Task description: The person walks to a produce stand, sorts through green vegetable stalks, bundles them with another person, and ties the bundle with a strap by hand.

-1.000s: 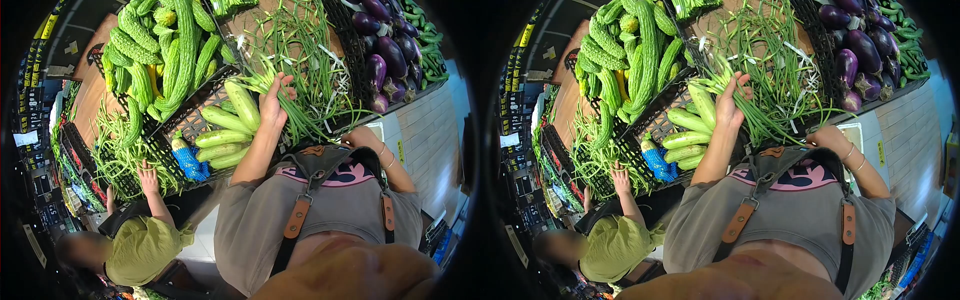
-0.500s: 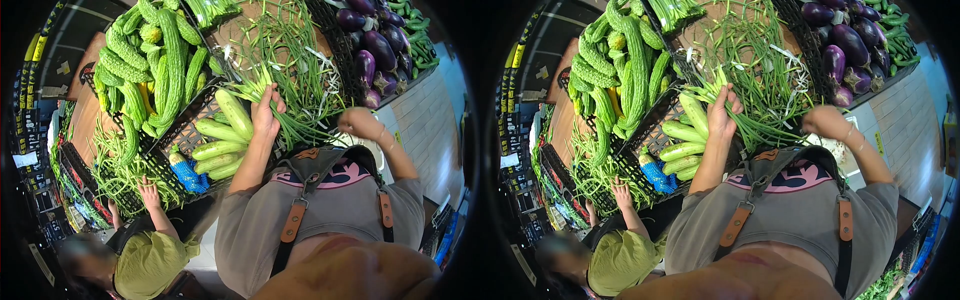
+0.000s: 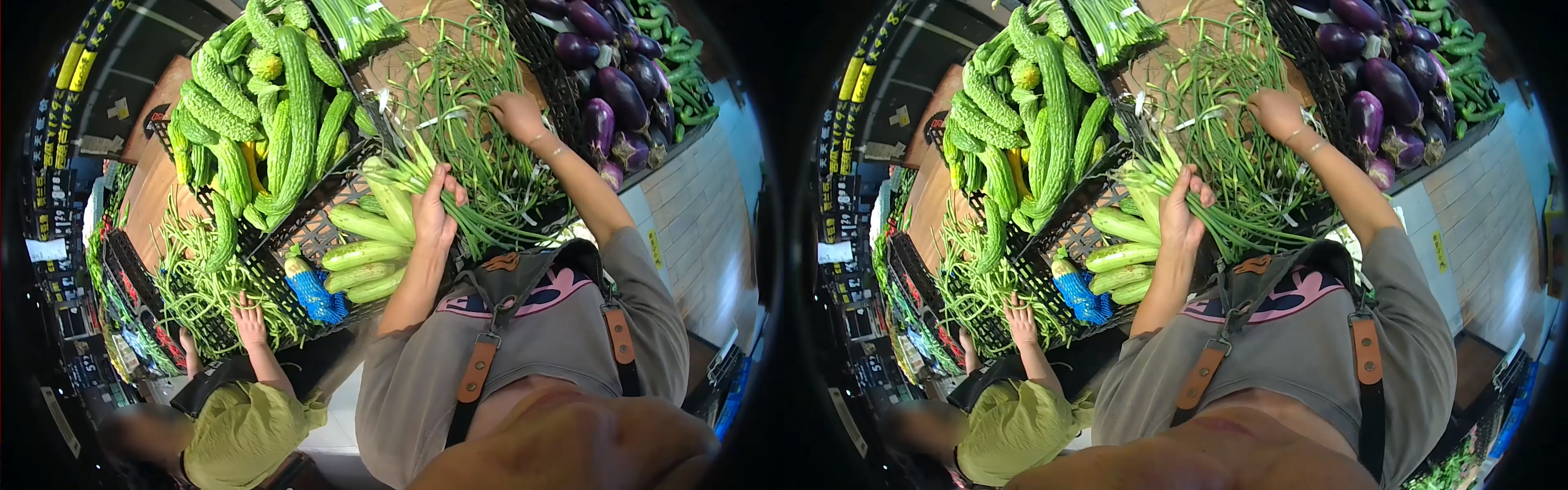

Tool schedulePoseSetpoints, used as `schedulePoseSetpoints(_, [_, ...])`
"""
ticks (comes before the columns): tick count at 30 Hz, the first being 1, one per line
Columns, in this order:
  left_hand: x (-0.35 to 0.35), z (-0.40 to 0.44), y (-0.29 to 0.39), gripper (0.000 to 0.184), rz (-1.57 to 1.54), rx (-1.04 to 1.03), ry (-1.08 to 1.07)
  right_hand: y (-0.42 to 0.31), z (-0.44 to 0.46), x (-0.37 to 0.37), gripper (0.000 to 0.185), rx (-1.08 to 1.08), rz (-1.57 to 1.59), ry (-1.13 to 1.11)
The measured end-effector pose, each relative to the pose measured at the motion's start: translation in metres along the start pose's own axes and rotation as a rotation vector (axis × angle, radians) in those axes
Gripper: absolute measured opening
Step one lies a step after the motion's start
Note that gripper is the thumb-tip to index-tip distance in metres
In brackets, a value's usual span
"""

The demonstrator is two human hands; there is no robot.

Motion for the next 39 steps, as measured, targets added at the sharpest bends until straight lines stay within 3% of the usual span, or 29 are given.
schedulePoseSetpoints(1, [0.002,0.001,-0.002,0.018,-0.024,-0.016,0.042,-0.008,-0.005,0.014,0.018,0.037,0.172,0.156])
schedulePoseSetpoints(3, [0.008,0.005,-0.007,0.022,-0.047,-0.047,0.005,-0.023,-0.014,0.040,0.019,-0.002,0.235,0.125])
schedulePoseSetpoints(5, [-0.007,0.006,-0.007,0.025,-0.054,-0.078,0.075,-0.041,-0.031,0.063,0.019,0.051,0.532,0.057])
schedulePoseSetpoints(7, [-0.011,0.012,-0.013,0.025,-0.021,-0.089,0.039,-0.065,-0.054,0.087,0.020,-0.128,0.714,-0.278])
schedulePoseSetpoints(11, [-0.025,0.014,-0.026,0.022,-0.003,-0.105,0.003,-0.088,-0.078,0.094,0.019,-0.091,0.849,-0.256])
schedulePoseSetpoints(15, [-0.022,0.015,-0.029,0.018,0.092,-0.206,-0.032,-0.089,-0.080,0.076,0.018,0.008,0.842,-0.344])
schedulePoseSetpoints(18, [-0.022,0.011,-0.019,0.021,0.107,-0.216,-0.036,-0.100,-0.085,0.071,0.019,0.119,0.686,-0.111])
schedulePoseSetpoints(22, [-0.026,0.006,-0.015,0.027,0.145,-0.254,-0.051,-0.106,-0.087,0.073,0.020,0.085,0.686,-0.206])
schedulePoseSetpoints(31, [-0.020,0.007,-0.022,0.035,0.218,-0.315,-0.093,-0.105,-0.087,0.073,0.019,0.035,0.673,-0.084])
schedulePoseSetpoints(33, [-0.010,0.010,-0.021,0.029,0.117,-0.240,-0.045,-0.093,-0.078,0.063,0.018,0.229,0.738,-0.253])
schedulePoseSetpoints(35, [-0.010,0.011,-0.020,0.025,0.108,-0.210,-0.004,-0.077,-0.057,0.062,0.020,-0.102,1.190,-0.662])
schedulePoseSetpoints(36, [-0.010,0.010,-0.019,0.023,0.057,-0.177,0.000,-0.068,-0.042,0.062,0.021,-0.284,0.852,-0.502])
schedulePoseSetpoints(38, [-0.012,0.008,-0.016,0.021,0.005,-0.146,-0.004,-0.032,-0.019,0.036,0.031,-0.250,0.443,-0.023])
schedulePoseSetpoints(39, [-0.012,0.006,-0.015,0.021,-0.008,-0.109,-0.033,-0.016,-0.010,0.025,0.031,-0.249,0.442,-0.018])
Point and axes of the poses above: each hand's wrist, its own z-axis towards the middle knuckle, its own x-axis out of the back of the hand, y = z × x, the point moved 1 cm from there along z, towards the middle knuckle, and after that the axes turned 8 degrees about -x, right-handed, at the moved point
